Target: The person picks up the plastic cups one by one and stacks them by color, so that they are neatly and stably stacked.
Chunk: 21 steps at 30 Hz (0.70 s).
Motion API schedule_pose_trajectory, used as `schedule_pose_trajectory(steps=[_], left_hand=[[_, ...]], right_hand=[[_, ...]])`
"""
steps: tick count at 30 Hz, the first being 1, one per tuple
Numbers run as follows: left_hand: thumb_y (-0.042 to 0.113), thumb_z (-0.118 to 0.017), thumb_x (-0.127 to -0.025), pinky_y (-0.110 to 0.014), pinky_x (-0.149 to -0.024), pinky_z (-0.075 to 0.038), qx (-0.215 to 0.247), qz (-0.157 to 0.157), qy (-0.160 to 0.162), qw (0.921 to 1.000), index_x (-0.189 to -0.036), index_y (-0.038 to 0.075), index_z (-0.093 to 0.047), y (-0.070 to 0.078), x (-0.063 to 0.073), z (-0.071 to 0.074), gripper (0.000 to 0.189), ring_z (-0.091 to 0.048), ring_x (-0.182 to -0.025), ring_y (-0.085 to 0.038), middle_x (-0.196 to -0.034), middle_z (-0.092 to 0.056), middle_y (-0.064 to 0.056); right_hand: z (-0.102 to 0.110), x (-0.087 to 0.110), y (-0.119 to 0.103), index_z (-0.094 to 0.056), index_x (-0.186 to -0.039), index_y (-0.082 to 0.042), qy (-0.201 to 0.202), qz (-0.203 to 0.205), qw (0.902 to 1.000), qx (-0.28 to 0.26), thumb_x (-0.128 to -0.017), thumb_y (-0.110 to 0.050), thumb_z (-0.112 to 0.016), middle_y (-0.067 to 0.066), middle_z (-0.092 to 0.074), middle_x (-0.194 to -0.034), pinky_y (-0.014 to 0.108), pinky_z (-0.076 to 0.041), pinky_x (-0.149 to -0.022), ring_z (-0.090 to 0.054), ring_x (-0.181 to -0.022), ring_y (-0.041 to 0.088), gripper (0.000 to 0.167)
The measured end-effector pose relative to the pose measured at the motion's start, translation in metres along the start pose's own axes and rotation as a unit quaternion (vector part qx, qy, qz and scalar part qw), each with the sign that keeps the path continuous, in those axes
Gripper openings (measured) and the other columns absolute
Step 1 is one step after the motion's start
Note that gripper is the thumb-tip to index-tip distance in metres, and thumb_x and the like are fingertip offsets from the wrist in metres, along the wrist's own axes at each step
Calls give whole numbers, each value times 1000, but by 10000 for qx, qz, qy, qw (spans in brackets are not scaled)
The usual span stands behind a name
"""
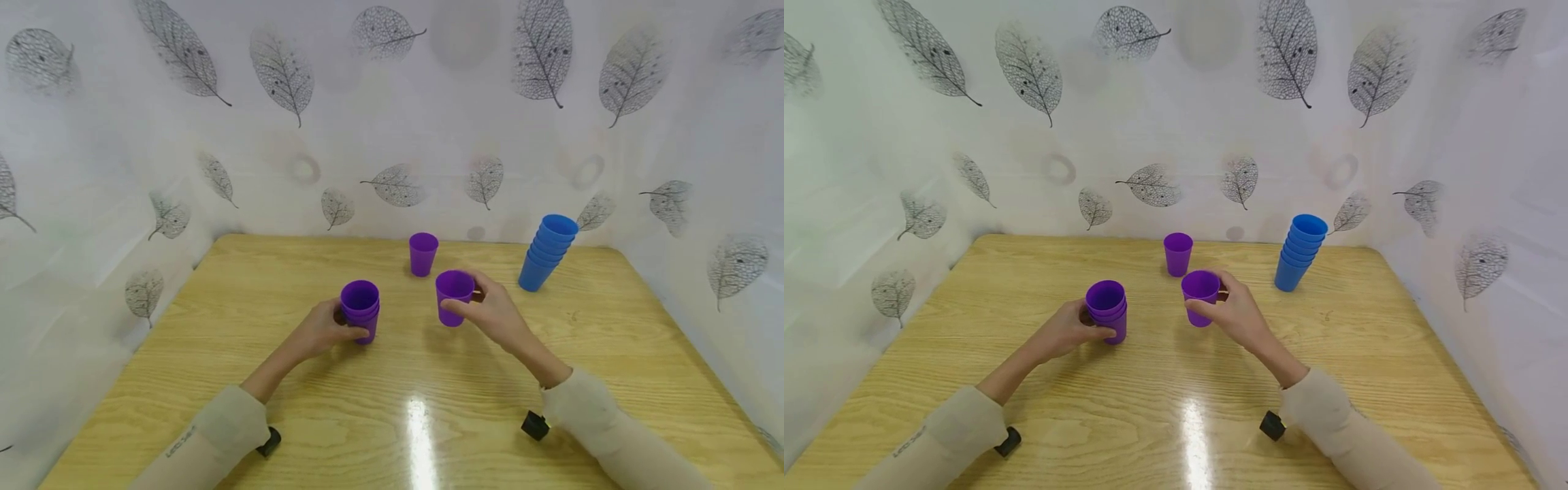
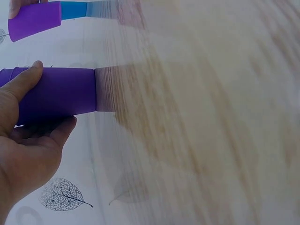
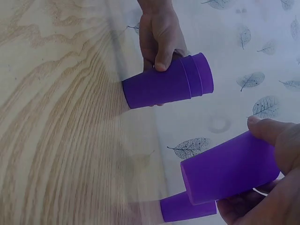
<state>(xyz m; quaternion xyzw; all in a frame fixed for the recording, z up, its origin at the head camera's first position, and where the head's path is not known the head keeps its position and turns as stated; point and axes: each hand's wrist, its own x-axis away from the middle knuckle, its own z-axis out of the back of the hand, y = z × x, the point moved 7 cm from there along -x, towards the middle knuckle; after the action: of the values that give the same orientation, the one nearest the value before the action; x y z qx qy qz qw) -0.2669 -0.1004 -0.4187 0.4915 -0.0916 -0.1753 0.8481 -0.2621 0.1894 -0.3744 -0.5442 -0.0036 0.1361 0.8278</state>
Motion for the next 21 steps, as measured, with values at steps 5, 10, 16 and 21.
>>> schedule_pose_trajectory(steps=[5,10,16,21], left_hand=[[15,-86,-86,-47,-97,-54,-30,-8,-4,10000,-129,-7,-62,0,0,1,54,-67,-107,-29,-116,-71,-17],[15,-86,-85,-47,-98,-54,-56,-34,1,10000,-128,-7,-62,0,0,1,54,-68,-107,-29,-116,-71,-16],[16,-87,-85,-48,-98,-54,-79,-15,-18,10000,-128,-7,-62,-1,-1,1,55,-68,-108,-30,-116,-71,-17],[16,-87,-85,-46,-97,-55,-37,13,-51,10000,-128,-5,-63,0,-1,0,53,-68,-106,-27,-115,-72,-14]], right_hand=[[-9,4,-13,-59,-139,-1,-137,225,9997,-3,-89,-17,-82,15,-68,-123,31,-57,-91,-66,-110,28,57],[-20,5,-29,-61,-137,-4,-311,468,9984,-87,-86,-15,-85,11,-69,-121,34,-58,-91,-68,-107,25,58],[-34,2,-47,-58,-141,-2,-562,519,9970,-110,-86,-16,-85,13,-68,-125,33,-60,-87,-69,-110,29,63],[-44,0,-63,-58,-141,-3,-730,606,9954,-127,-86,-16,-85,12,-68,-124,35,-60,-85,-69,-108,28,63]])
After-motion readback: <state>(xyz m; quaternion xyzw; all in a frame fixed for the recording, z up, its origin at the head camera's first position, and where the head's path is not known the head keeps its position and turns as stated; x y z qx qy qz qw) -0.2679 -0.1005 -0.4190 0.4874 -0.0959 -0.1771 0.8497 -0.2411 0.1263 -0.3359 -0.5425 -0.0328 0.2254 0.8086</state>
